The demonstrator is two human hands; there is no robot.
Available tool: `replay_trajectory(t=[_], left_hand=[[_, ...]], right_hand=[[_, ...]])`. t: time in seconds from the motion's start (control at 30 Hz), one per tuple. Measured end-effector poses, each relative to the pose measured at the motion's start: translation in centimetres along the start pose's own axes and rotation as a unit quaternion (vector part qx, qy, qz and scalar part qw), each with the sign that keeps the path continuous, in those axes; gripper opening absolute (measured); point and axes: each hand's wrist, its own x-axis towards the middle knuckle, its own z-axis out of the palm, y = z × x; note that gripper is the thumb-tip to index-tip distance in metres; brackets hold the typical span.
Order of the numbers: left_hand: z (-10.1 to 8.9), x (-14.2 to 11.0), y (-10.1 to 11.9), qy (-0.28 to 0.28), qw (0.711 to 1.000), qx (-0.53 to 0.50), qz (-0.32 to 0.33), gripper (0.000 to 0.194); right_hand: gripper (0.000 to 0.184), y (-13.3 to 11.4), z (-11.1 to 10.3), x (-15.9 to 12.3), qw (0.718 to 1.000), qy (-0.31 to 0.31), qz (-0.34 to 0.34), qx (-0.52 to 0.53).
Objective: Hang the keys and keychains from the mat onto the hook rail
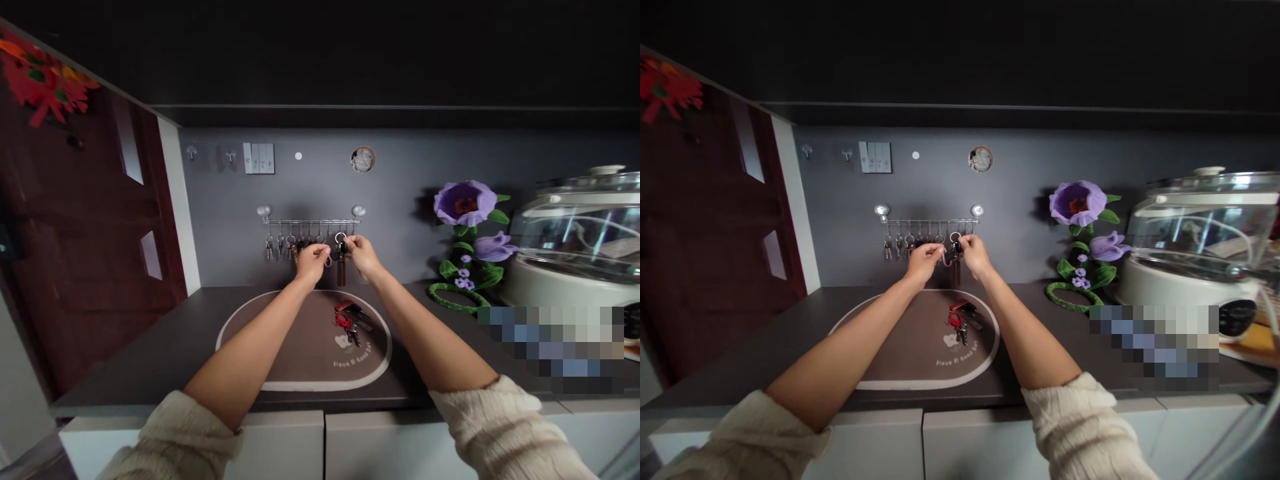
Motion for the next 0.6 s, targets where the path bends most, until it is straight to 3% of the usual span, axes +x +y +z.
replay_trajectory(t=[0.27,0.47,0.6], left_hand=[[-1.0,-1.5,-3.7,-0.019,0.998,0.048,-0.022,0.016],[-1.5,-1.8,-3.6,-0.03,0.997,0.071,-0.024,0.015],[-1.4,-1.8,-3.6,-0.047,0.996,0.071,-0.033,0.017]], right_hand=[[0.021,1.4,0.4,2.7,0.997,0.073,0.027,-0.008],[0.02,2.3,0.8,4.5,0.984,0.163,0.047,-0.061],[0.014,3.0,0.8,4.9,0.978,0.185,0.06,-0.077]])
